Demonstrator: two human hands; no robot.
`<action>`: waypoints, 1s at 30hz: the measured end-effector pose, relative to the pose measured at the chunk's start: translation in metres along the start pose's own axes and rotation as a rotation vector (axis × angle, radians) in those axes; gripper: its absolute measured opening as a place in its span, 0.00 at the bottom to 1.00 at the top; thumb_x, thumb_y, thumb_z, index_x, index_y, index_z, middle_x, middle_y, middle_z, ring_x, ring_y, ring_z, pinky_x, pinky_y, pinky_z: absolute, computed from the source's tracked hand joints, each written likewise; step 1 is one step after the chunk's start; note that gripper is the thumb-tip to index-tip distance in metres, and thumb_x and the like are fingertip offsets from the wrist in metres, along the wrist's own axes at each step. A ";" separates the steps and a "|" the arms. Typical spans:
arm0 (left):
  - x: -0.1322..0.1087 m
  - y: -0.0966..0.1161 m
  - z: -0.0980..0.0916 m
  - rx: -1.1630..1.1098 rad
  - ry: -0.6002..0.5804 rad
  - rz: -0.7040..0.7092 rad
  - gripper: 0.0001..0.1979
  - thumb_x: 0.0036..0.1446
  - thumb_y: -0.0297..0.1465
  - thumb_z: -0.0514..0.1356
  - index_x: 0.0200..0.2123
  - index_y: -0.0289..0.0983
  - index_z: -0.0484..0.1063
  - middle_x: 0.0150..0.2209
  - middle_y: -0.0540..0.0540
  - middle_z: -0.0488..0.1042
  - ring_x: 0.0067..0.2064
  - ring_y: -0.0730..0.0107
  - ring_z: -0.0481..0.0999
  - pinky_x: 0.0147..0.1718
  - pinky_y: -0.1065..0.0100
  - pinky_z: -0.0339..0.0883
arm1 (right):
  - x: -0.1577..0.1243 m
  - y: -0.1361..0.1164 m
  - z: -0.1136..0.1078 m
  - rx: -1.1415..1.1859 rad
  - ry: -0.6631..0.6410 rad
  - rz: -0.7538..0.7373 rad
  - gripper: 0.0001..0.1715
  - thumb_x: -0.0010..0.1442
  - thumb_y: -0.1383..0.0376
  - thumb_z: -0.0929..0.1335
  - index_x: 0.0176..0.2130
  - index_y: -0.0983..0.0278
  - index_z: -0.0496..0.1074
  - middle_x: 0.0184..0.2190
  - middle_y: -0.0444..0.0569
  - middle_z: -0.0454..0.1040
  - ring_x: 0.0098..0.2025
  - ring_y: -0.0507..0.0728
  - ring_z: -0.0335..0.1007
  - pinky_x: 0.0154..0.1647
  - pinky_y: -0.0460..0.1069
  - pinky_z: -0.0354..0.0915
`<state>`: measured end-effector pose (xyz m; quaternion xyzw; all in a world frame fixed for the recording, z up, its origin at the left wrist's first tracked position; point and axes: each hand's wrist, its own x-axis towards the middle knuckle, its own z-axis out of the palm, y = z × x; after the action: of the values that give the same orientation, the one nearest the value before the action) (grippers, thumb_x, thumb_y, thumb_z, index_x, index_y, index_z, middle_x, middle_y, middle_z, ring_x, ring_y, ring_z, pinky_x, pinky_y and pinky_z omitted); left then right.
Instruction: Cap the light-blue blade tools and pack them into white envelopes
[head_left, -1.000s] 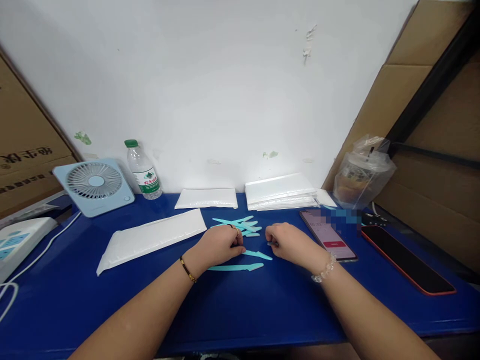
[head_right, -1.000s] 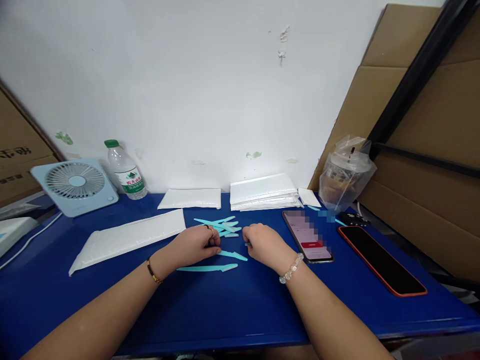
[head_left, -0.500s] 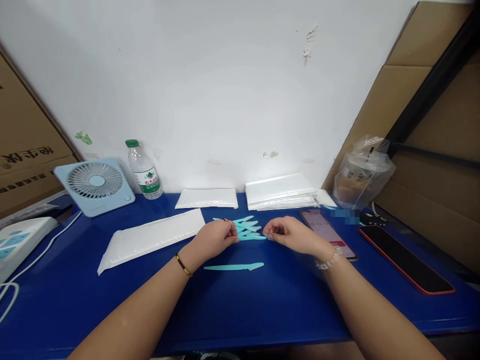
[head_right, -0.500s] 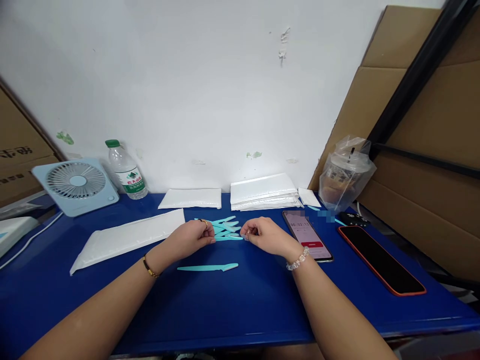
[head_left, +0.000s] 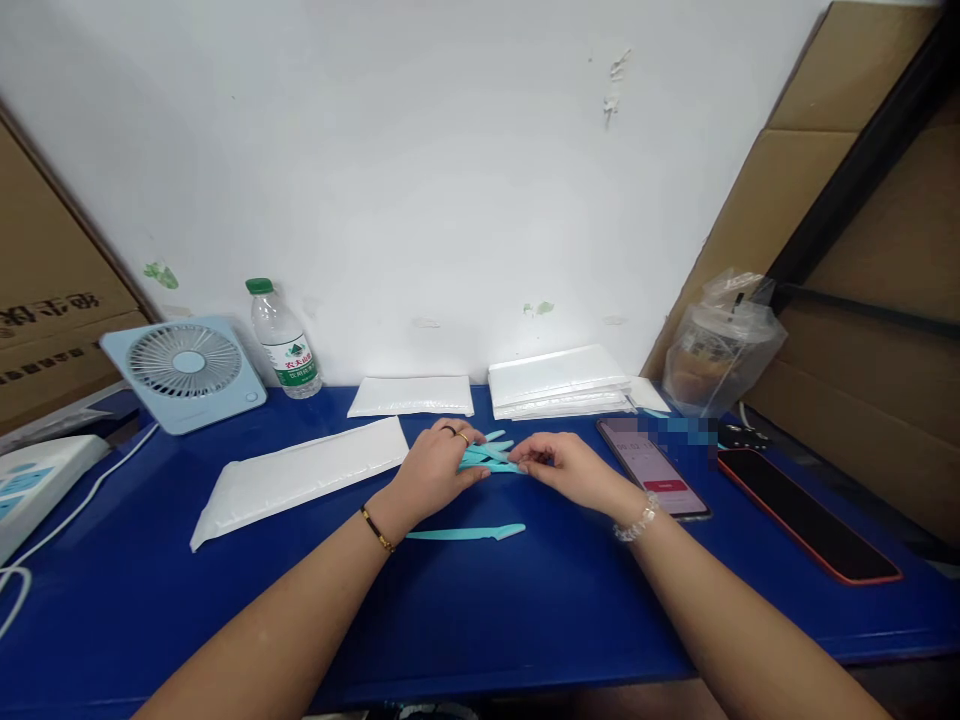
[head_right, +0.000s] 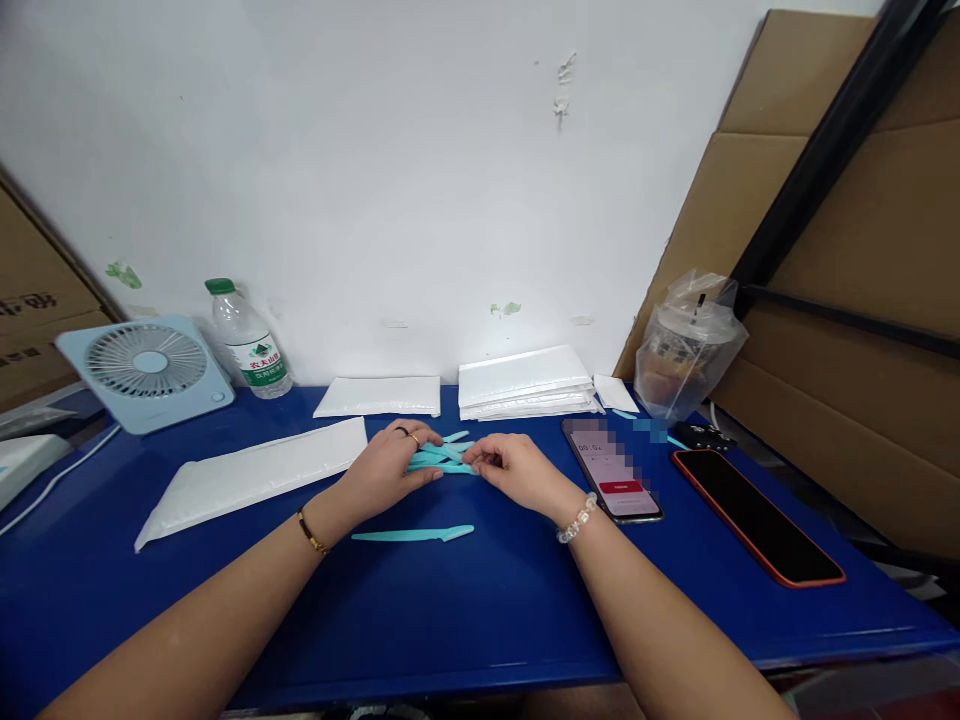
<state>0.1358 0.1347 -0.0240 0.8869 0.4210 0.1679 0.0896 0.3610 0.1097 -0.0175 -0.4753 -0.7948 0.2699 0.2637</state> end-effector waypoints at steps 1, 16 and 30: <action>0.000 -0.002 0.002 0.022 0.022 0.007 0.26 0.53 0.45 0.59 0.53 0.40 0.64 0.54 0.42 0.65 0.56 0.56 0.60 0.51 0.59 0.56 | 0.000 0.002 -0.003 -0.034 0.056 -0.008 0.13 0.57 0.67 0.64 0.42 0.62 0.74 0.37 0.48 0.75 0.37 0.54 0.70 0.37 0.47 0.64; 0.007 -0.009 0.013 -0.027 -0.082 0.010 0.20 0.58 0.43 0.54 0.51 0.42 0.66 0.48 0.45 0.68 0.49 0.60 0.67 0.46 0.61 0.58 | -0.011 0.027 -0.030 -0.419 -0.107 0.362 0.07 0.46 0.71 0.68 0.30 0.62 0.69 0.27 0.47 0.73 0.29 0.54 0.68 0.26 0.45 0.56; -0.016 0.013 -0.025 -0.167 -0.355 0.085 0.20 0.44 0.45 0.64 0.39 0.41 0.72 0.34 0.49 0.72 0.33 0.68 0.70 0.27 0.70 0.60 | -0.004 0.018 -0.027 0.272 0.073 0.200 0.11 0.54 0.59 0.67 0.31 0.65 0.66 0.26 0.46 0.72 0.28 0.51 0.69 0.29 0.46 0.64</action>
<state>0.1261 0.1148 -0.0004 0.9090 0.3452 0.0468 0.2287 0.3920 0.1178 -0.0115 -0.5214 -0.6896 0.3822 0.3263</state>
